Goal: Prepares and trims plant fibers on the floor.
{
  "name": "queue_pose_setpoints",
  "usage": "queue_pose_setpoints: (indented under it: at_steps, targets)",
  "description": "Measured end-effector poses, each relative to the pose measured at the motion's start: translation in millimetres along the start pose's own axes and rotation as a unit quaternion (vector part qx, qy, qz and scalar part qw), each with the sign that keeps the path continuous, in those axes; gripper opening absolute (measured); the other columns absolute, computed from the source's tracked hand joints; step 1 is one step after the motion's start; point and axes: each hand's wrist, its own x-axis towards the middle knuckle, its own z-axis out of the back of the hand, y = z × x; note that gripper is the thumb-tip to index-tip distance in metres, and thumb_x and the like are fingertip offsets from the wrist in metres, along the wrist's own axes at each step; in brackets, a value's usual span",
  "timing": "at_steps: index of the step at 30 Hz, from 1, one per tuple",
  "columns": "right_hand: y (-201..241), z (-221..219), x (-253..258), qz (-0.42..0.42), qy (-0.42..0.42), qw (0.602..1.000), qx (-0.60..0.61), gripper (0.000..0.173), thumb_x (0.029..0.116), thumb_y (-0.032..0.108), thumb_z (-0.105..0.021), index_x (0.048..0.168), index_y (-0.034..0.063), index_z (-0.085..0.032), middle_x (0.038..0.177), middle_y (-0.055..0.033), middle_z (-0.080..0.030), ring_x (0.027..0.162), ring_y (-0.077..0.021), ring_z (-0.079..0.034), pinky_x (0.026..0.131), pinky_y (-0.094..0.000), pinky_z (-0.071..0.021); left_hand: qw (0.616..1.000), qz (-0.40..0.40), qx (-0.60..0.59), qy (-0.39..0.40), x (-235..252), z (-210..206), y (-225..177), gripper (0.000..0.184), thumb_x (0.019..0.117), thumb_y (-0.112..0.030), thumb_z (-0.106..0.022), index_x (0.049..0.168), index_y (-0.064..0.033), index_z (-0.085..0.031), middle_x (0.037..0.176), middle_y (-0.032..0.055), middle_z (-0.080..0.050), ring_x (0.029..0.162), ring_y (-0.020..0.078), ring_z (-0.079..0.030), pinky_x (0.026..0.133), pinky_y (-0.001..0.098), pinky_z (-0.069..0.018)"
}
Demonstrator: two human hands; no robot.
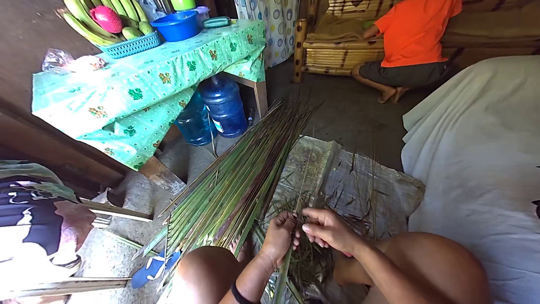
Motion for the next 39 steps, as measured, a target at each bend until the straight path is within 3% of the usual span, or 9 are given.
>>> queue_pose_setpoints:
  at_steps: [5, 9, 11, 16, 20, 26, 30, 34, 39]
  targets:
    - [-5.8, 9.6, 7.8, 0.062, -0.092, 0.994, -0.017, 0.037, 0.0967, 0.011, -0.058, 0.131, -0.0044, -0.059, 0.071, 0.0086, -0.062, 0.052, 0.0025, -0.051, 0.048, -0.0136, -0.0422, 1.000, 0.008, 0.018, 0.004, -2.9, -0.4, -3.1, 0.025, 0.1122, -0.015, -0.039, 0.100, -0.0022, -0.056, 0.067, 0.0022, -0.058, 0.050, 0.0071, -0.057, 0.048, 0.0194, -0.0509]
    - [-4.4, 9.5, 5.1, 0.057, -0.062, 0.996, -0.034, 0.022, 0.0965, 0.012, -0.057, 0.114, 0.0009, -0.066, 0.070, 0.0088, -0.061, 0.052, 0.0029, -0.051, 0.048, -0.0136, -0.0418, 0.999, -0.005, 0.038, -0.007, -2.4, -2.3, -0.6, 0.024, 0.1117, -0.013, -0.040, 0.098, -0.0021, -0.056, 0.064, 0.0002, -0.055, 0.047, 0.0052, -0.052, 0.046, 0.0176, -0.0471]
    - [-5.8, 3.9, 3.5, 0.075, -0.042, 0.994, -0.062, 0.023, 0.0970, 0.012, -0.058, 0.114, -0.0010, -0.067, 0.073, 0.0074, -0.062, 0.056, 0.0043, -0.052, 0.051, -0.0126, -0.0423, 0.999, -0.005, 0.044, -0.018, -2.1, -0.5, -1.3, 0.024, 0.1114, -0.012, -0.040, 0.098, -0.0021, -0.057, 0.062, -0.0011, -0.053, 0.045, 0.0041, -0.050, 0.044, 0.0168, -0.0455]
    - [-17.5, 18.4, 16.5, 0.130, -0.121, 0.976, -0.123, 0.023, 0.0974, 0.014, -0.058, 0.103, -0.0038, -0.071, 0.072, 0.0040, -0.064, 0.057, 0.0042, -0.053, 0.054, -0.0142, -0.0452, 0.998, -0.018, 0.064, 0.003, -4.3, -1.2, 0.8, 0.025, 0.1114, -0.013, -0.040, 0.094, -0.0043, -0.056, 0.057, -0.0032, -0.051, 0.042, 0.0027, -0.046, 0.041, 0.0160, -0.0406]
    - [-17.0, 30.5, 27.1, 0.109, -0.165, 0.978, -0.068, 0.021, 0.0961, 0.010, -0.057, 0.108, -0.0013, -0.071, 0.069, 0.0091, -0.063, 0.052, 0.0049, -0.050, 0.048, -0.0128, -0.0413, 0.998, -0.012, 0.060, 0.016, -5.0, -2.6, 1.3, 0.027, 0.1118, -0.014, -0.039, 0.096, -0.0037, -0.058, 0.057, -0.0034, -0.049, 0.042, 0.0024, -0.044, 0.041, 0.0156, -0.0400]
    - [-18.3, 42.2, 32.8, 0.118, -0.230, 0.965, -0.032, 0.023, 0.0994, 0.008, -0.054, 0.113, -0.0046, -0.068, 0.068, 0.0073, -0.061, 0.050, 0.0026, -0.051, 0.047, -0.0136, -0.0431, 0.998, 0.000, 0.067, 0.024, -6.1, -1.2, 0.5, 0.027, 0.1121, -0.015, -0.039, 0.095, -0.0039, -0.057, 0.057, -0.0036, -0.048, 0.042, 0.0024, -0.044, 0.041, 0.0155, -0.0398]
    - [-11.0, 28.1, 17.6, 0.108, -0.151, 0.980, -0.069, 0.023, 0.0978, 0.012, -0.055, 0.109, -0.0020, -0.070, 0.069, 0.0072, -0.063, 0.051, 0.0026, -0.052, 0.047, -0.0146, -0.0434, 0.999, -0.007, 0.054, 0.006, -0.9, 3.0, 1.2, 0.028, 0.1122, -0.015, -0.038, 0.094, -0.0040, -0.056, 0.056, -0.0030, -0.049, 0.041, 0.0029, -0.044, 0.041, 0.0161, -0.0398]
    - [-8.3, 3.3, 2.5, 0.112, -0.039, 0.982, -0.146, 0.025, 0.0972, 0.016, -0.058, 0.105, -0.0038, -0.072, 0.075, -0.0001, -0.066, 0.059, 0.0024, -0.054, 0.056, -0.0154, -0.0462, 0.999, -0.007, 0.051, -0.012, 2.7, 4.0, -1.2, 0.027, 0.1124, -0.016, -0.038, 0.095, -0.0045, -0.055, 0.057, -0.0033, -0.047, 0.042, 0.0035, -0.044, 0.041, 0.0168, -0.0399]
    - [-19.7, 6.3, 10.9, 0.172, -0.076, 0.966, -0.177, 0.024, 0.0969, 0.016, -0.059, 0.101, -0.0035, -0.073, 0.076, -0.0023, -0.068, 0.061, 0.0034, -0.056, 0.059, -0.0138, -0.0475, 0.999, -0.011, 0.039, 0.002, 2.5, 1.9, -0.5, 0.027, 0.1126, -0.014, -0.034, 0.097, -0.0053, -0.054, 0.059, -0.0043, -0.046, 0.043, 0.0026, -0.042, 0.041, 0.0161, -0.0386]
